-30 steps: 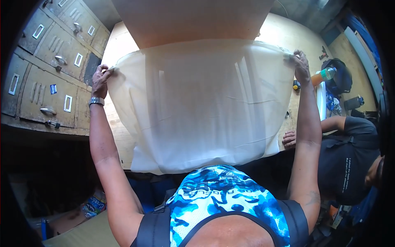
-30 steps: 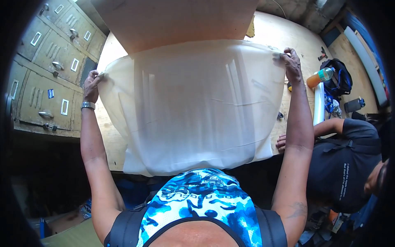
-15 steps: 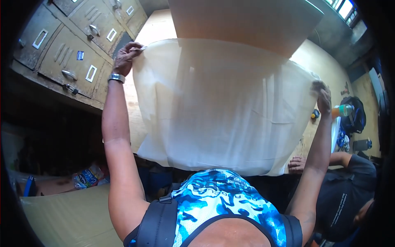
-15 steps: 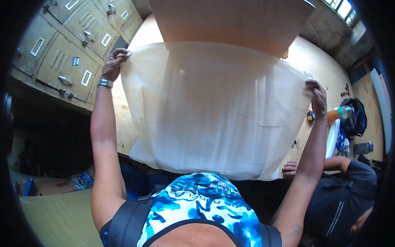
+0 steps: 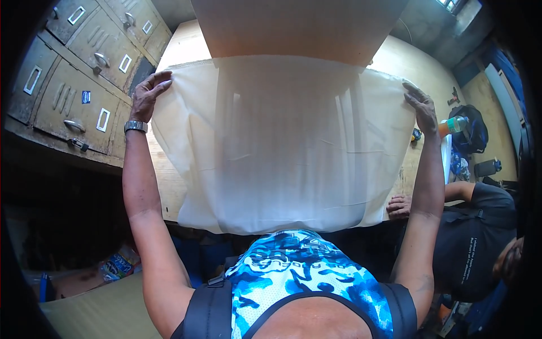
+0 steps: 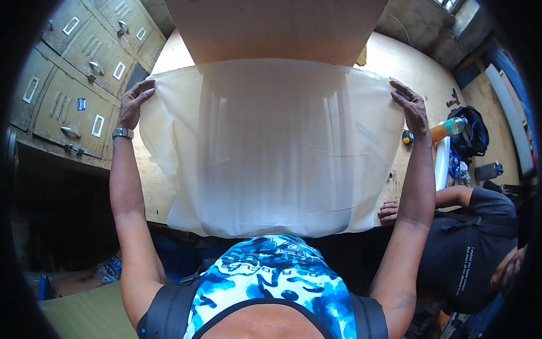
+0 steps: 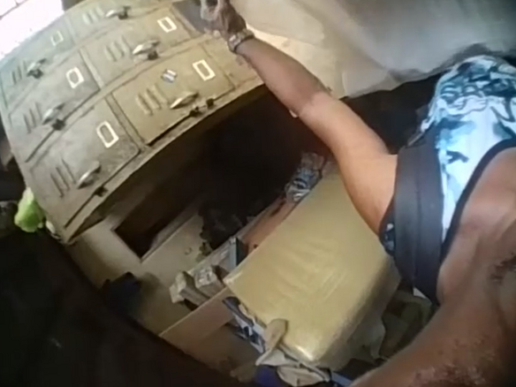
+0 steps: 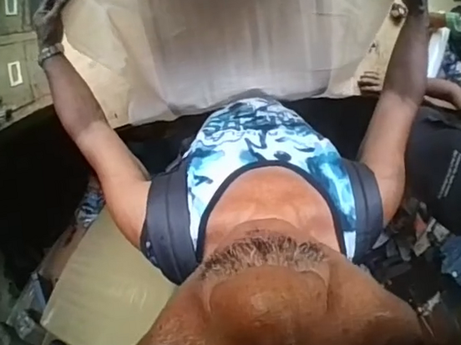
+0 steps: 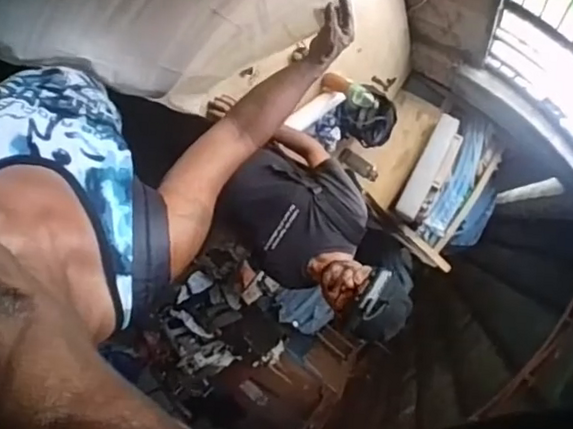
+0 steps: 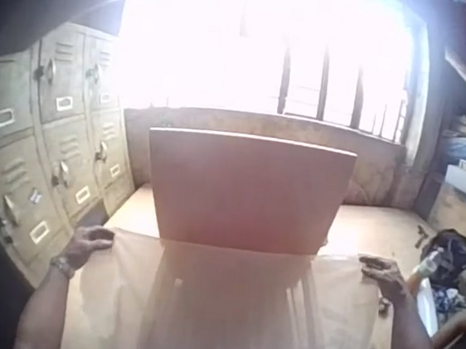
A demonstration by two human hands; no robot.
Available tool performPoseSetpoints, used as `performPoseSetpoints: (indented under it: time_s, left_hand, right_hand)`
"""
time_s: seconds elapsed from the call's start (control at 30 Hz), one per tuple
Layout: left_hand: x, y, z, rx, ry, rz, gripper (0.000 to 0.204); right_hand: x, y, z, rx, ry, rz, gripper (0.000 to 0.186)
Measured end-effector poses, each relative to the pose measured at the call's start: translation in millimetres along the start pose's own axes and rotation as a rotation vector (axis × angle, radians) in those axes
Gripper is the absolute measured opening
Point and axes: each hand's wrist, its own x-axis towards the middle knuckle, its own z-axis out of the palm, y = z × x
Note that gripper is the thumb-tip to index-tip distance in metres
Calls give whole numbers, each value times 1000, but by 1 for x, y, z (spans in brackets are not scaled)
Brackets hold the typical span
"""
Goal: Attaching fabric to a wooden chair frame using a pneumatic stapler.
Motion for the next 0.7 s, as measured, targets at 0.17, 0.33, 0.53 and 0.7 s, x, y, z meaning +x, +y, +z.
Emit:
performPoseSetpoints:
  time_s: [0.17,0.33,0.53,0.7]
  left_hand:
    - [-1,2,5,66,42,-2,51]
    - [-3,3,9,214,50,17,56]
    - [10,9,10,194,193,99,52]
    - [45,-7,28,492,325,293,27]
  right_hand:
    - [-6,-7,-3,-14,-17,37,52]
    - [-10,-10,-1,-102,3,24,52]
    - [6,-7,-1,-171,139,-59,52]
    - [50,6,16,-436,276,-177,38]
